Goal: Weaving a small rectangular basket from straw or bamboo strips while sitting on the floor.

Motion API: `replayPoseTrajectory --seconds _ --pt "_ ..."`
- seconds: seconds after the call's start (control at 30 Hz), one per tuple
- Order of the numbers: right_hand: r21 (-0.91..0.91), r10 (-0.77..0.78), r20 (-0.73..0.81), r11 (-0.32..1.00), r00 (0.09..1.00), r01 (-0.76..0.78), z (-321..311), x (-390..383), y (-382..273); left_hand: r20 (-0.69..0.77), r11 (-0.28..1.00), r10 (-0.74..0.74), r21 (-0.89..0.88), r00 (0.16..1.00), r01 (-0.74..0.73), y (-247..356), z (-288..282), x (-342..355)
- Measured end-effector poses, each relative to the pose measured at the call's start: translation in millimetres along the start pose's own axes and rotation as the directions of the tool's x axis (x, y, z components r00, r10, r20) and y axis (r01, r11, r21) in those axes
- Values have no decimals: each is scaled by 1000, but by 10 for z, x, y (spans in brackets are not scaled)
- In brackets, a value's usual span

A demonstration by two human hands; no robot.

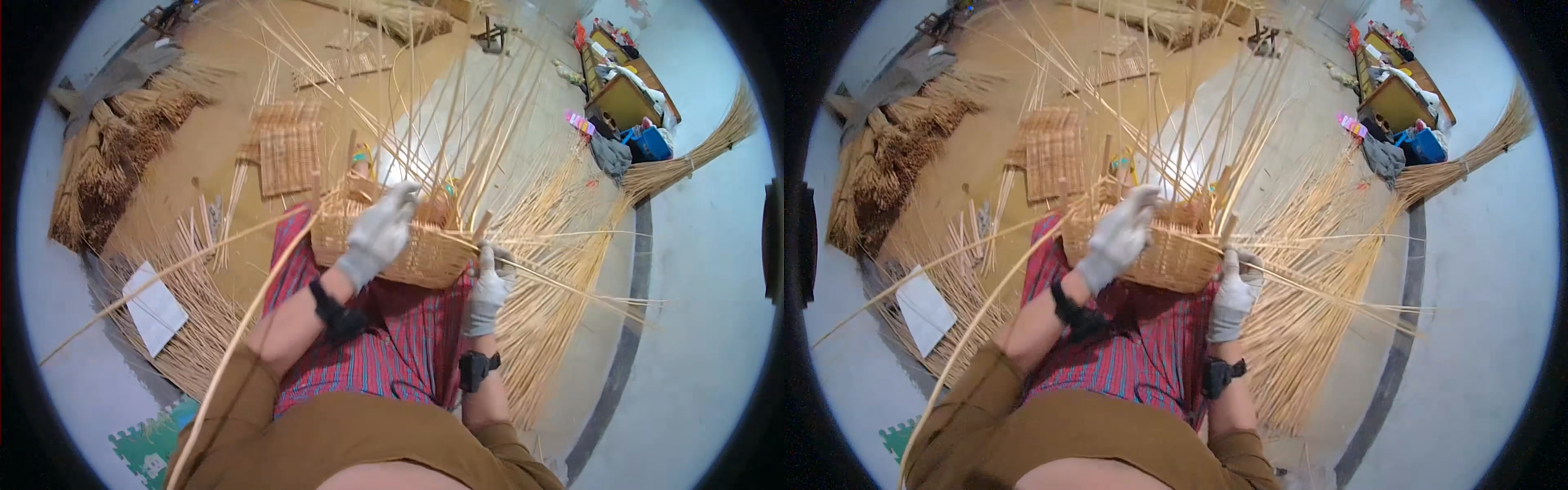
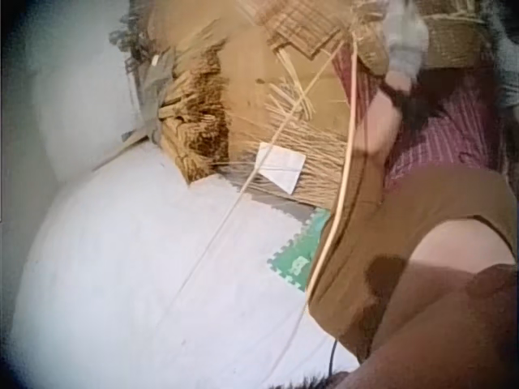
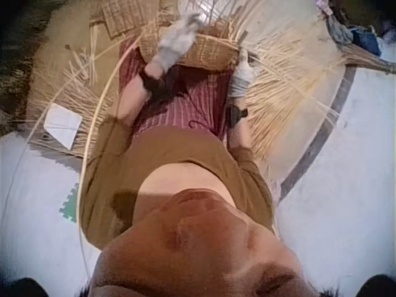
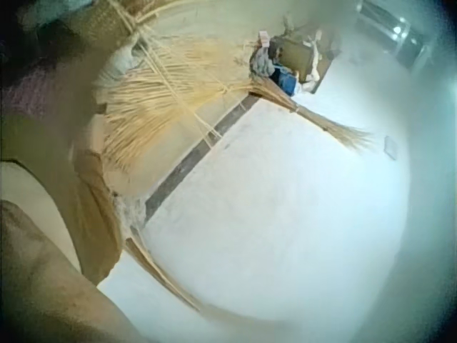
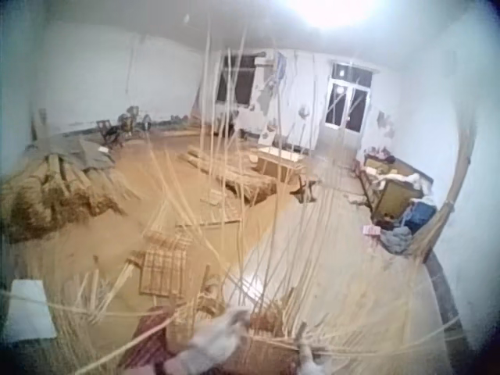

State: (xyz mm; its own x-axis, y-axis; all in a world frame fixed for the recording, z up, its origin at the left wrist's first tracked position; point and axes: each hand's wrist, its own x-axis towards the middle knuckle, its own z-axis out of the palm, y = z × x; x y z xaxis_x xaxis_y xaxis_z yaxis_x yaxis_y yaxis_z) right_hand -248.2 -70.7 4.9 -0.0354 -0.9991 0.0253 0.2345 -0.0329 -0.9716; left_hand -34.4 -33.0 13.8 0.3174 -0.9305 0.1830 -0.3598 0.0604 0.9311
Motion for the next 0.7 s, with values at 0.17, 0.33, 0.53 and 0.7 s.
replayPoseTrajectory --seconds 0.17,0.33,0.53,0.7 --pt "-319 -317 230 869 920 379 436 439 -202 253 940 -310 226 917 255 52 423 141" --pt "-337 -495 428 689 756 642 515 809 -303 227 913 -401 17 888 408 -42 481 139" --pt "-133 101 31 986 994 -96 -476 -85 -70 162 964 -265 12 951 267 -49 539 113" --pt "-279 -111 522 915 846 292 351 -489 -214 -141 993 -121 -3 983 122 -180 -61 -568"
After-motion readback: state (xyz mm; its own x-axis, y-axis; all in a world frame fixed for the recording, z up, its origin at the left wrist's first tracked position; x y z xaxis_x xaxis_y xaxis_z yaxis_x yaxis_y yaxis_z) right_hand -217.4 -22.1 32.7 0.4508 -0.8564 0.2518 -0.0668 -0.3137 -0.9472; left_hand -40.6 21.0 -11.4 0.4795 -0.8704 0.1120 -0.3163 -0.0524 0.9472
